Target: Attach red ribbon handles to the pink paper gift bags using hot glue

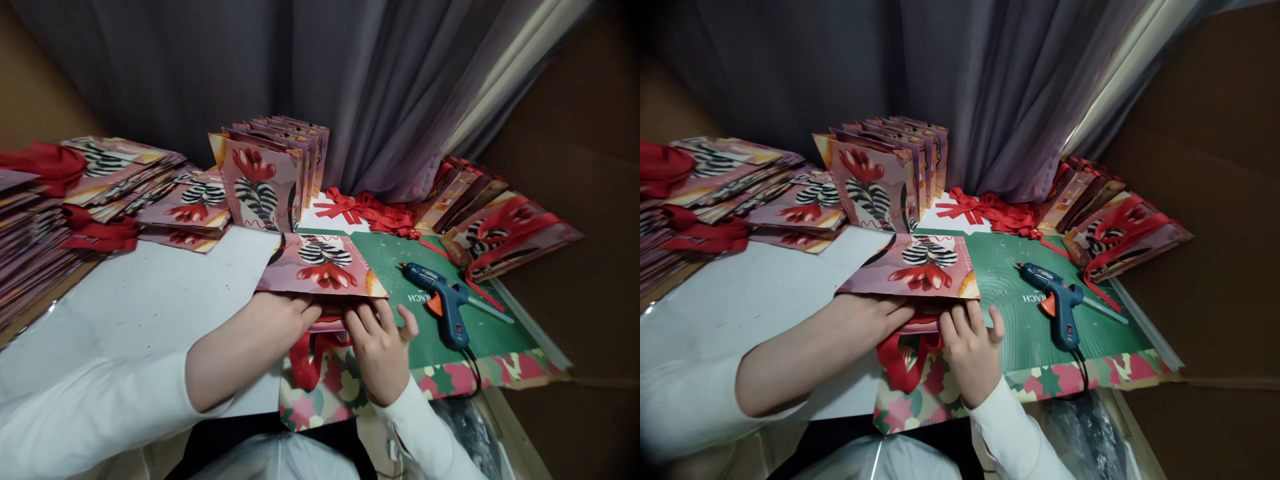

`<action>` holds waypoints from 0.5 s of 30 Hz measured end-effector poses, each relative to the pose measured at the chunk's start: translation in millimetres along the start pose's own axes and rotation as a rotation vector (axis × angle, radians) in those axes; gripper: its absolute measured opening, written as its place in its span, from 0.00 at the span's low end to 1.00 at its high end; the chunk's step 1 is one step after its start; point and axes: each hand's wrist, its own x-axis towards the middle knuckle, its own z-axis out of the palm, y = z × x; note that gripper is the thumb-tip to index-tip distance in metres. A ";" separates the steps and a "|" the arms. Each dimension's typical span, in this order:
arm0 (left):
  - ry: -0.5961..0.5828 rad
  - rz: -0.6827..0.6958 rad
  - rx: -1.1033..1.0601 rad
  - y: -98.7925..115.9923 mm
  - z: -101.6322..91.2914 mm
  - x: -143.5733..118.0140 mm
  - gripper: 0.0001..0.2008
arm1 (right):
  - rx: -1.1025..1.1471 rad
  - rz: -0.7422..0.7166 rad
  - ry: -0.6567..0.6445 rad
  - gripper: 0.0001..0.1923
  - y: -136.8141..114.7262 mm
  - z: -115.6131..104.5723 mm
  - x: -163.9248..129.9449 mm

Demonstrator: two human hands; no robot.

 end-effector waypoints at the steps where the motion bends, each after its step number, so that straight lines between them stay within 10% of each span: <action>1: 0.009 0.041 0.036 -0.8 -0.7 -0.7 0.16 | 0.012 -0.023 0.005 0.14 3.2 0.1 -0.3; 15: 0.161 0.099 0.029 -5.9 2.1 -8.3 0.20 | 0.119 -0.175 -0.010 0.11 3.5 -9.7 11.3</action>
